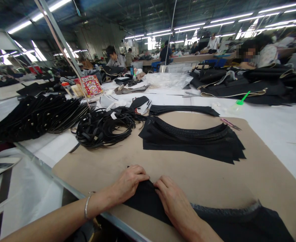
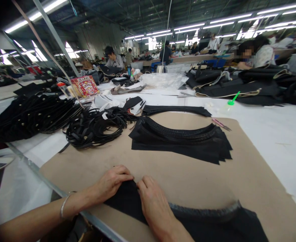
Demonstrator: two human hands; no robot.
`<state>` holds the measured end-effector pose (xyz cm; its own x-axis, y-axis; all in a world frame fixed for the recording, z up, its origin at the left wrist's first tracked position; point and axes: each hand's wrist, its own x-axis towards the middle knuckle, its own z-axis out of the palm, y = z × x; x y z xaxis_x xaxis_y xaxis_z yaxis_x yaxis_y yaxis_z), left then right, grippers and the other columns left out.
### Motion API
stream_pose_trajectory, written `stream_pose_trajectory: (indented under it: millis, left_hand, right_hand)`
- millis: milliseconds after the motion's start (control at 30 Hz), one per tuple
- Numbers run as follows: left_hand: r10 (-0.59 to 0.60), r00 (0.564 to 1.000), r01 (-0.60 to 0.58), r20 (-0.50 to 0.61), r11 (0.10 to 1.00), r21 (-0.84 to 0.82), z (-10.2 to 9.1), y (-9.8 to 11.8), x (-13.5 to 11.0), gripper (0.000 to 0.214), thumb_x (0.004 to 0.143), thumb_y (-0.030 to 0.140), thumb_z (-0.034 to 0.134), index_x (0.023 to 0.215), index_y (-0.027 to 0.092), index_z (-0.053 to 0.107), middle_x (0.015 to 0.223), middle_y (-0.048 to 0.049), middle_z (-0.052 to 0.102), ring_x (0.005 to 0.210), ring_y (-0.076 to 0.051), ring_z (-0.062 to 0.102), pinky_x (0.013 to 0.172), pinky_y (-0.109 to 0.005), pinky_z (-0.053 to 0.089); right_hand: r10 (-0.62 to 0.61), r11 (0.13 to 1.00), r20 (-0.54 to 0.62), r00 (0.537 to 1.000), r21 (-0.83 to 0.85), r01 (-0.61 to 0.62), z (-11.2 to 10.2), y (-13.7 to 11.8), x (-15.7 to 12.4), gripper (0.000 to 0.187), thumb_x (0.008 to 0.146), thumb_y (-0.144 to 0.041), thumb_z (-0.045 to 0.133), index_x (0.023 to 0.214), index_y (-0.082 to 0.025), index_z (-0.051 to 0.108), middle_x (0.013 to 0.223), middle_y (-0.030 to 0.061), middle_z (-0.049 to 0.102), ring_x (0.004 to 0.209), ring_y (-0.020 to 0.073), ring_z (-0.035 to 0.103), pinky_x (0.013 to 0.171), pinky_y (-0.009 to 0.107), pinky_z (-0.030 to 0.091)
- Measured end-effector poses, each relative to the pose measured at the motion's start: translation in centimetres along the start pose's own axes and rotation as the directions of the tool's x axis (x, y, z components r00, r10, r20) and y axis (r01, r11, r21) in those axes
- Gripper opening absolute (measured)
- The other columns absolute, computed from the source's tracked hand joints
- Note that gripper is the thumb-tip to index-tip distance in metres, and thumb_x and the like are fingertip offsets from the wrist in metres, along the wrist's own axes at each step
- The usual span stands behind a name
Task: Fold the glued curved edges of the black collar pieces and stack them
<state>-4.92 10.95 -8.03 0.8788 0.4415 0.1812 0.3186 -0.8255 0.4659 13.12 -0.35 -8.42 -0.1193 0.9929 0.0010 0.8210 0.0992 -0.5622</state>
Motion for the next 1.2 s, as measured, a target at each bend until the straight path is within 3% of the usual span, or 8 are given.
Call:
stream_pose_trajectory:
  millis: [100, 233, 433, 800, 1033, 1200]
  left_hand:
    - [-0.016, 1.000, 0.016, 0.015, 1.000, -0.019, -0.4, 0.3, 0.0, 0.044, 0.086, 0.000, 0.038, 0.106, 0.020, 0.071, 0.093, -0.0059, 0.067, 0.090, -0.018, 0.059, 0.080, -0.029, 0.048]
    - [-0.121, 0.993, 0.122, 0.015, 0.991, -0.057, -0.9, 1.3, 0.3, 0.036, 0.086, 0.002, 0.046, 0.102, 0.021, 0.072, 0.091, -0.0040, 0.066, 0.090, -0.017, 0.059, 0.081, -0.027, 0.047]
    - [-0.198, 0.980, 0.200, -0.037, 0.975, 0.097, -0.3, 2.8, 1.1, 0.009, 0.083, 0.014, 0.064, 0.089, 0.020, 0.068, 0.088, -0.0018, 0.064, 0.089, -0.019, 0.057, 0.082, -0.033, 0.043]
    - [-0.127, 0.992, 0.123, 0.013, 0.975, 0.187, -0.2, 2.5, 0.7, 0.020, 0.082, 0.002, 0.051, 0.086, 0.019, 0.062, 0.089, -0.0022, 0.063, 0.086, -0.019, 0.054, 0.082, -0.034, 0.041]
    - [-0.119, 0.993, 0.117, -0.001, 0.973, 0.200, 0.0, 2.8, 0.8, 0.014, 0.087, 0.010, 0.053, 0.088, 0.020, 0.062, 0.090, -0.0029, 0.062, 0.088, -0.021, 0.054, 0.082, -0.036, 0.041]
    - [-0.080, 0.997, 0.074, 0.022, 0.979, 0.188, 0.0, 2.5, 0.7, 0.023, 0.083, 0.002, 0.047, 0.085, 0.020, 0.062, 0.087, -0.0024, 0.062, 0.085, -0.019, 0.054, 0.081, -0.034, 0.041]
  right_hand:
    - [0.018, 0.999, 0.009, 1.000, 0.038, -0.019, -0.3, 0.0, 0.0, 0.019, 0.093, -0.009, 0.045, 0.096, -0.018, 0.061, 0.098, 0.0066, 0.058, 0.094, 0.0220, 0.056, 0.085, 0.037, 0.047]
    - [0.066, 0.990, 0.017, 0.998, 0.120, -0.068, -0.9, -0.2, 0.1, 0.018, 0.092, -0.009, 0.048, 0.097, -0.019, 0.061, 0.098, 0.0058, 0.059, 0.094, 0.0214, 0.056, 0.084, 0.035, 0.047]
    - [0.075, 0.988, 0.011, 0.997, 0.133, -0.076, -1.0, -0.4, 0.1, 0.019, 0.090, -0.007, 0.047, 0.099, -0.018, 0.061, 0.099, 0.0061, 0.059, 0.094, 0.0217, 0.056, 0.085, 0.036, 0.046]
    - [0.053, 0.991, -0.011, 0.999, 0.122, -0.052, -1.0, -0.4, 0.1, 0.020, 0.090, -0.006, 0.046, 0.097, -0.018, 0.061, 0.098, 0.0066, 0.059, 0.093, 0.0219, 0.056, 0.084, 0.036, 0.047]
    - [0.054, 0.995, -0.012, 0.998, 0.090, -0.053, -0.7, -0.3, 0.1, 0.020, 0.089, -0.005, 0.047, 0.098, -0.018, 0.060, 0.098, 0.0068, 0.059, 0.093, 0.0222, 0.057, 0.084, 0.037, 0.047]
    - [0.047, 0.995, -0.015, 0.999, 0.088, -0.045, -0.8, -0.3, 0.1, 0.020, 0.089, -0.005, 0.047, 0.097, -0.019, 0.060, 0.098, 0.0060, 0.059, 0.093, 0.0214, 0.056, 0.084, 0.036, 0.047]
